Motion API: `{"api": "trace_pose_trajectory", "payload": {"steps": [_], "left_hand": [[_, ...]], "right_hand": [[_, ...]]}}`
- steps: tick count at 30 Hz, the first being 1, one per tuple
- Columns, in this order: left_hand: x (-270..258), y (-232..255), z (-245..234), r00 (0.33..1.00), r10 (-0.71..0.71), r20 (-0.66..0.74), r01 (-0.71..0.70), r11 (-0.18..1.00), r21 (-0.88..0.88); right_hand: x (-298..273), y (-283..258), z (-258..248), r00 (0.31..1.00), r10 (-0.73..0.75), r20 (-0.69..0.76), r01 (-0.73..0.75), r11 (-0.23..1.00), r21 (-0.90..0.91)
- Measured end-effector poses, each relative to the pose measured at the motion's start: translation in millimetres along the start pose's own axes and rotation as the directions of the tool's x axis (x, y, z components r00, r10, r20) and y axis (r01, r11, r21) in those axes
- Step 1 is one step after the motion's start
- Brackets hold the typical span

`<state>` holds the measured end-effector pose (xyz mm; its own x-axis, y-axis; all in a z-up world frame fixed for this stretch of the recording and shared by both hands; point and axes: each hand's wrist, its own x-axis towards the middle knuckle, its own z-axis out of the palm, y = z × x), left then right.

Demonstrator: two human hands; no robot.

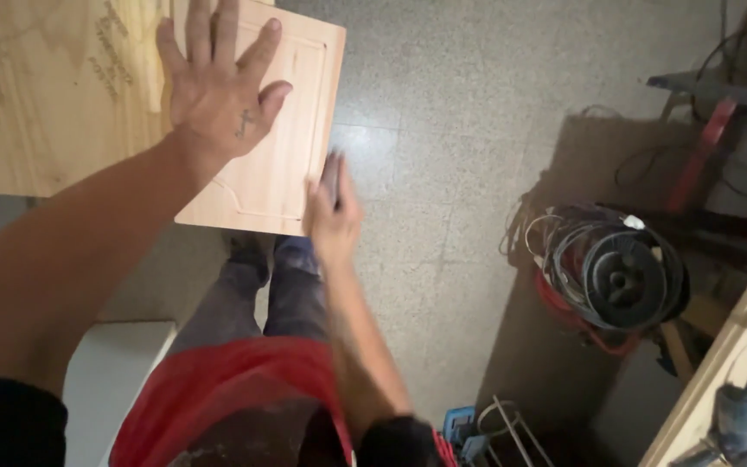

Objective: The person sands multiple small wooden panels on a workbench using a sanding block. They hold each panel with one hand and rub the surface with the sanding block in the other, then place the finished panel into a stack.

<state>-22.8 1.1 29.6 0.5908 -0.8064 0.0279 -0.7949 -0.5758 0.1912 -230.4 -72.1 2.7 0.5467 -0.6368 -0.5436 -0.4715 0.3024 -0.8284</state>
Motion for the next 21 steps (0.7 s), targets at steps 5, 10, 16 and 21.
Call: {"api": "trace_pose_trajectory", "payload": {"steps": [5,10,16,21], "left_hand": [[4.2,-6.4,4.5,0.998,0.048,-0.040,-0.046,0.996,0.071],[10.1,-11.0,40.0,0.973,0.033,-0.229,-0.006,0.993,0.121],[18.6,-12.5,12.5,0.999,0.008,-0.034,-0.004,0.996,0.091],[7.8,-2.5,9.9,0.999,-0.004,-0.047,0.002,0.999,-0.045]], "right_hand": [[115.3,-38.8,25.8,0.907,-0.420,-0.017,0.418,0.906,-0.068],[-7.6,14.2,1.0,0.863,-0.488,0.128,0.504,0.849,-0.158],[167.5,-27.9,34.9,0.847,-0.530,0.032,0.518,0.838,0.172],[62.7,-62.4,3.7,0.981,-0.179,0.079,0.191,0.960,-0.203]]}}
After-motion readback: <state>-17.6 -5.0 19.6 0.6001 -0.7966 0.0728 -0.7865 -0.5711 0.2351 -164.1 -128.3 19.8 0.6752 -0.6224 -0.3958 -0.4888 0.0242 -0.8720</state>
